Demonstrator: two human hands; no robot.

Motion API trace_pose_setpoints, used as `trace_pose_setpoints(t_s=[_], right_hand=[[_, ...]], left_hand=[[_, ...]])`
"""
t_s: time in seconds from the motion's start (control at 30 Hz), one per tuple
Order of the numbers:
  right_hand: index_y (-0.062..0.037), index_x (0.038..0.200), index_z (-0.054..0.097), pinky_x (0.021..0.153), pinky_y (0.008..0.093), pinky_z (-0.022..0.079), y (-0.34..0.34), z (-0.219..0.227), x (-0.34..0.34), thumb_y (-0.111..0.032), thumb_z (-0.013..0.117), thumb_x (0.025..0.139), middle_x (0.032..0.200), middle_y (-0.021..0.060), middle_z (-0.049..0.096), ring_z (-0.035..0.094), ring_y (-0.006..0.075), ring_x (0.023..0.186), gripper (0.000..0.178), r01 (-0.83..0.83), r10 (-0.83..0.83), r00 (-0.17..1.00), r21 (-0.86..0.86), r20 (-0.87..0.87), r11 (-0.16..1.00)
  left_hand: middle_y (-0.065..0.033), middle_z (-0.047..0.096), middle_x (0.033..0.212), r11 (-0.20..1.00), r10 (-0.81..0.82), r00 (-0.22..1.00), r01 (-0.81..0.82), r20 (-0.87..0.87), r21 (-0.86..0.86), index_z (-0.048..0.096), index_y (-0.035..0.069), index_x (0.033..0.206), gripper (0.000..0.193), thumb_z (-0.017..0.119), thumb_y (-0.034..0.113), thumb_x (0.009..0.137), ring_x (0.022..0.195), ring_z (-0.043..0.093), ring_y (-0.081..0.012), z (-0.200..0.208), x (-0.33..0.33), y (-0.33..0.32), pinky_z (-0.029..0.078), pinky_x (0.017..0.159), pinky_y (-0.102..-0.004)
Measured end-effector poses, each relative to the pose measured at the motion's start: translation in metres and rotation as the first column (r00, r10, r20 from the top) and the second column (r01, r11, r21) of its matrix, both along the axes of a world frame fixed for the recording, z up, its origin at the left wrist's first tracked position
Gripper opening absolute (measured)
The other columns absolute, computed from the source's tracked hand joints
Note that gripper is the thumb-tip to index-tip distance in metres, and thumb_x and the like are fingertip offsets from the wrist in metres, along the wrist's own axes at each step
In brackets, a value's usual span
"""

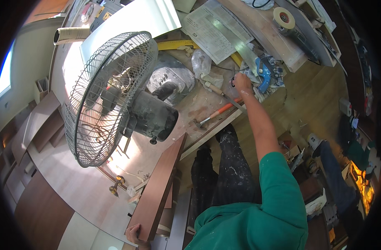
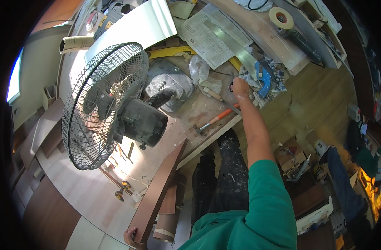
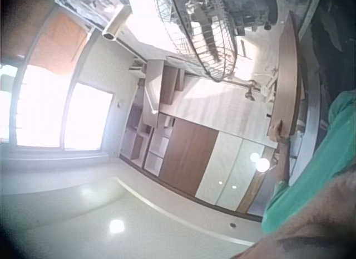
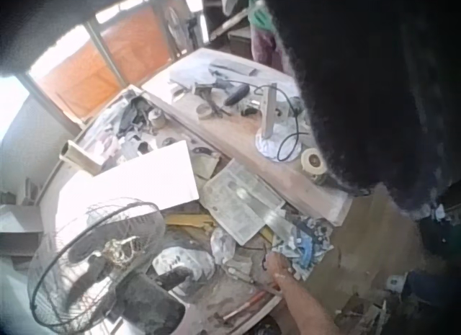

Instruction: The person applies glue to a wooden strip, attaches it to a white board, and uses a roller to press the strip into place. They then cut the strip with scissors and repeat the process on another board.

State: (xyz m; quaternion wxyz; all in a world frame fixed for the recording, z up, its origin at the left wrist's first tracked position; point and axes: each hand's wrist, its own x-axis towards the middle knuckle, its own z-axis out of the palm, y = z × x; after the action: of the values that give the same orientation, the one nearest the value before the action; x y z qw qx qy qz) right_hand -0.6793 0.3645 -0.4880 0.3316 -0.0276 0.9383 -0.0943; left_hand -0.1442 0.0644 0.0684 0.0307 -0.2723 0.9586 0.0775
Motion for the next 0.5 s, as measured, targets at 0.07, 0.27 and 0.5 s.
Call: trace_pose_setpoints(t_s=[0.07, 0.27, 0.5], right_hand=[[-0.0081, 0.093, 0.076, 0.082, 0.0443, 0.059, 0.000, -0.007, -0.005, -0.031, 0.083, 0.081, 0.098, 0.0177, 0.075, 0.073, 0.0355, 0.096, 0.026, -0.022, 0.022, 1.000, -0.010, 0.010, 1.000], [-0.0067, 0.097, 0.074, 0.083, 0.0468, 0.058, -0.003, -0.015, -0.008, -0.027, 0.076, 0.086, 0.101, 0.0190, 0.075, 0.072, 0.0373, 0.097, 0.023, -0.077, 0.077, 0.997, 0.015, 0.024, 0.997], [-0.0073, 0.096, 0.070, 0.081, 0.0498, 0.057, -0.015, -0.033, 0.002, -0.013, 0.064, 0.090, 0.096, 0.0198, 0.073, 0.071, 0.0420, 0.094, 0.011, 0.086, -0.097, 0.988, -0.093, -0.120, 0.992]], left_hand=[[-0.0093, 0.067, 0.076, 1.000, 0.013, 1.000, -0.013, -0.003, 0.014, 0.066, 0.006, 0.088, 0.048, 0.069, 0.053, 0.085, 0.067, 0.063, -0.0275, 0.000, 0.002, 0.000, 0.049, 0.064, -0.0387], [-0.0095, 0.067, 0.076, 0.999, 0.032, 0.997, -0.031, 0.065, -0.019, 0.064, 0.006, 0.088, 0.037, 0.069, 0.042, 0.087, 0.068, 0.062, -0.0271, 0.002, -0.004, -0.002, 0.047, 0.065, -0.0386], [-0.0099, 0.068, 0.078, 0.999, 0.037, 0.998, -0.036, 0.055, -0.013, 0.064, 0.005, 0.090, 0.028, 0.071, 0.032, 0.084, 0.069, 0.063, -0.0266, 0.003, -0.013, -0.007, 0.048, 0.067, -0.0383]])
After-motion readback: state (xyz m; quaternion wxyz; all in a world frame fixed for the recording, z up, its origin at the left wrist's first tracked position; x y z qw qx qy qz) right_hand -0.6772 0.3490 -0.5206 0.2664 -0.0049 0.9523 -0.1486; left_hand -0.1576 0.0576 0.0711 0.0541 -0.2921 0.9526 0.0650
